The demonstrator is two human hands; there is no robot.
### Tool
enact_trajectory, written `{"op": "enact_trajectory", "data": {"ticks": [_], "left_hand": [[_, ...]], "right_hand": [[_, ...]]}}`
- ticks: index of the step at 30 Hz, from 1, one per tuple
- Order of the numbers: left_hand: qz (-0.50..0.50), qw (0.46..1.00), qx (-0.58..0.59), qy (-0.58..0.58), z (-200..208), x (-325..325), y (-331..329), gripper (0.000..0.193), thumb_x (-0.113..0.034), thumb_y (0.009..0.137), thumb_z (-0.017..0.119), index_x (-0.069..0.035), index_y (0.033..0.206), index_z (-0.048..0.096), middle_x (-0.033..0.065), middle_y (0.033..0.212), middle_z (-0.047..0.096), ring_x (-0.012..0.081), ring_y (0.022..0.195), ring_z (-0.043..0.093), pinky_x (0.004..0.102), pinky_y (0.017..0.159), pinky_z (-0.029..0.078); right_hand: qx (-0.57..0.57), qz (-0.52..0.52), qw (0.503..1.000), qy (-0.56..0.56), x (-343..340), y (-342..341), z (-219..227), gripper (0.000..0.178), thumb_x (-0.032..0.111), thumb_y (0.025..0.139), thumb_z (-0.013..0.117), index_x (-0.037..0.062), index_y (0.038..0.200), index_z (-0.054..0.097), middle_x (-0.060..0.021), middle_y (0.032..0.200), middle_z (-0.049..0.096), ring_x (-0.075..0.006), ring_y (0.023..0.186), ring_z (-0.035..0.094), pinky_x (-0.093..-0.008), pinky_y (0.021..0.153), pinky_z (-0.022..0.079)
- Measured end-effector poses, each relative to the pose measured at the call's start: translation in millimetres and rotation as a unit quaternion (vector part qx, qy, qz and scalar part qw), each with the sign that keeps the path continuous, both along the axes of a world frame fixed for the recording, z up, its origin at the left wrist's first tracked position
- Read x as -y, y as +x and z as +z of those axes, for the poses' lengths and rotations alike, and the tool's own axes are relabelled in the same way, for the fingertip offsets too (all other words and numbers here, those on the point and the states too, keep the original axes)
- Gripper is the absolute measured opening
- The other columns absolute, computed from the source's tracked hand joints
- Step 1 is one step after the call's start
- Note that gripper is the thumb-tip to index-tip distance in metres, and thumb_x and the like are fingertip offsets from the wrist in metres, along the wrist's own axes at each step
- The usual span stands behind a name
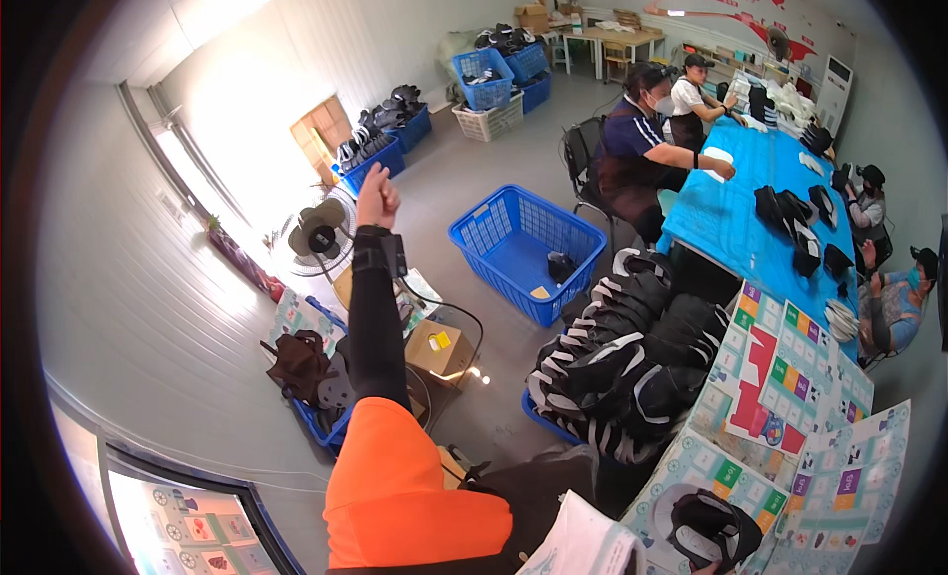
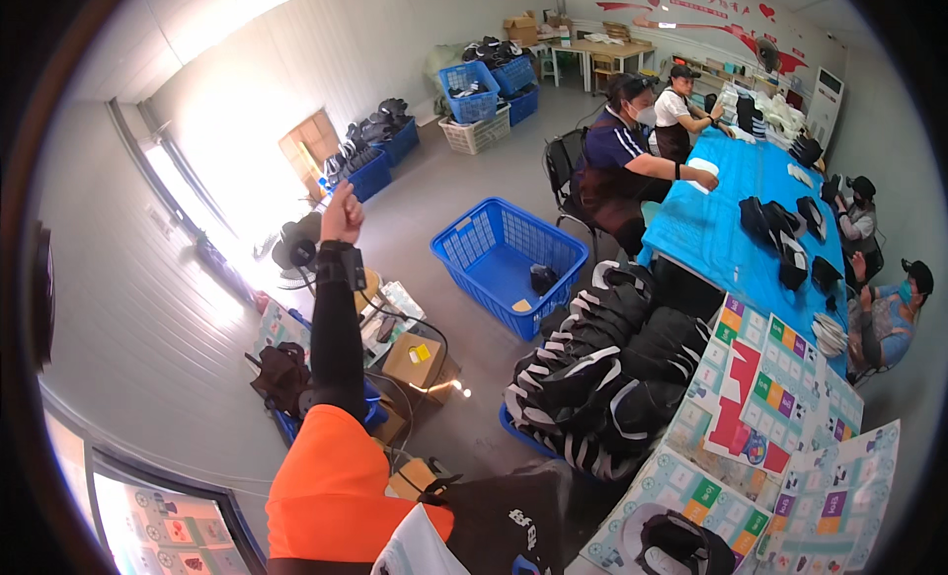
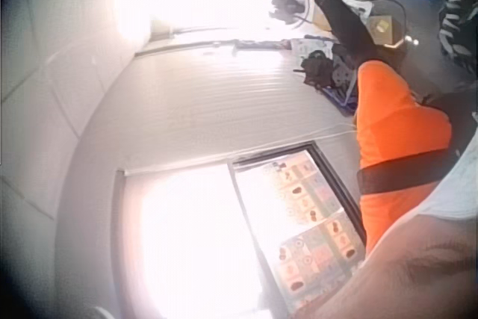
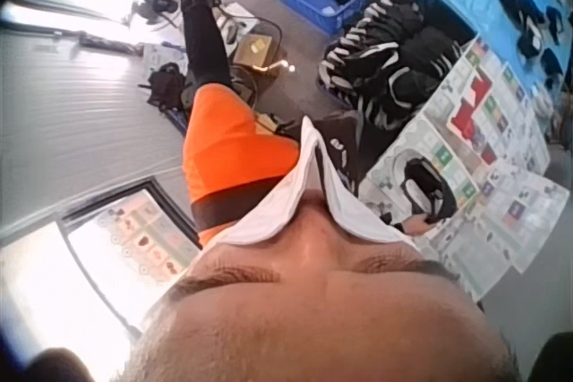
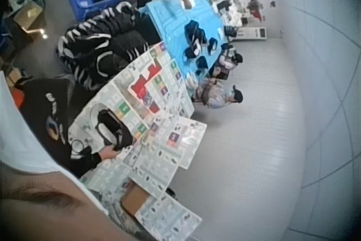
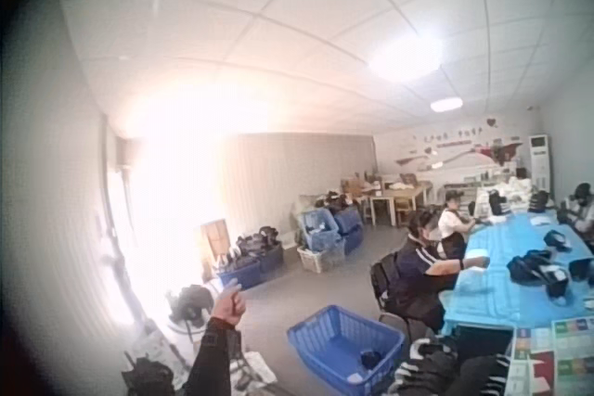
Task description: The person applies adhesive to various shoe components using a brush and stacks them together.
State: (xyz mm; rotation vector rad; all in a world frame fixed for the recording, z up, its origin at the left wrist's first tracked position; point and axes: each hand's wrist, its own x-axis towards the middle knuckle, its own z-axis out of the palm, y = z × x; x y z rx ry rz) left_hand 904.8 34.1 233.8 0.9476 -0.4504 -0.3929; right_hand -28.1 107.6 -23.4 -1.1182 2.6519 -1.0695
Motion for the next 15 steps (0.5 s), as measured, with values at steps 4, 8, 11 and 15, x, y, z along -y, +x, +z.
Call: {"op": "enact_trajectory", "data": {"ticks": [4, 8, 11, 15], "left_hand": [[-0.320, 0.944, 0.015, 0.086, -2, 32, -13, 0.060, -0.013, 0.097, 0.060, -0.010, 0.152, 0.039, -0.0063, 0.059, 0.037, 0.0082, 0.044, 0.037, 0.0203, 0.043, 0.030], [-0.571, 0.786, 0.006, 0.239, -84, 57, -181, 0.079, -0.001, 0.090, 0.057, -0.015, 0.160, 0.023, 0.0094, 0.113, 0.063, 0.0020, 0.050, 0.042, 0.0157, 0.043, 0.033], [-0.728, 0.622, -0.055, 0.282, -148, 89, -305, 0.097, 0.010, 0.088, 0.055, -0.028, 0.164, 0.009, 0.0204, 0.153, 0.047, 0.0012, 0.052, 0.041, 0.0161, 0.045, 0.034], [-0.525, 0.836, -0.159, 0.024, -172, 146, -245, 0.085, 0.007, 0.095, 0.049, -0.022, 0.164, 0.009, 0.0234, 0.158, 0.039, 0.0029, 0.050, 0.040, 0.0176, 0.043, 0.036]], "right_hand": [[-0.015, 0.008, 1.000, 0.015, 20, -5, -9, 0.053, 0.021, 0.095, 0.066, -0.0047, 0.139, 0.052, -0.0280, 0.131, 0.059, -0.0415, 0.118, 0.058, -0.0431, 0.104, 0.043], [0.117, 0.080, 0.989, -0.039, 61, 42, 18, 0.056, 0.017, 0.097, 0.065, -0.0077, 0.144, 0.046, -0.0280, 0.142, 0.054, -0.0414, 0.128, 0.053, -0.0398, 0.116, 0.037], [0.078, 0.068, 0.993, -0.059, 52, 8, -11, 0.055, 0.015, 0.097, 0.064, -0.0068, 0.145, 0.045, -0.0263, 0.134, 0.059, -0.0402, 0.116, 0.062, -0.0405, 0.100, 0.051], [0.244, 0.005, 0.962, -0.119, 53, 42, 25, 0.055, 0.015, 0.097, 0.065, -0.0075, 0.144, 0.045, -0.0264, 0.135, 0.058, -0.0397, 0.117, 0.061, -0.0434, 0.098, 0.052]]}}
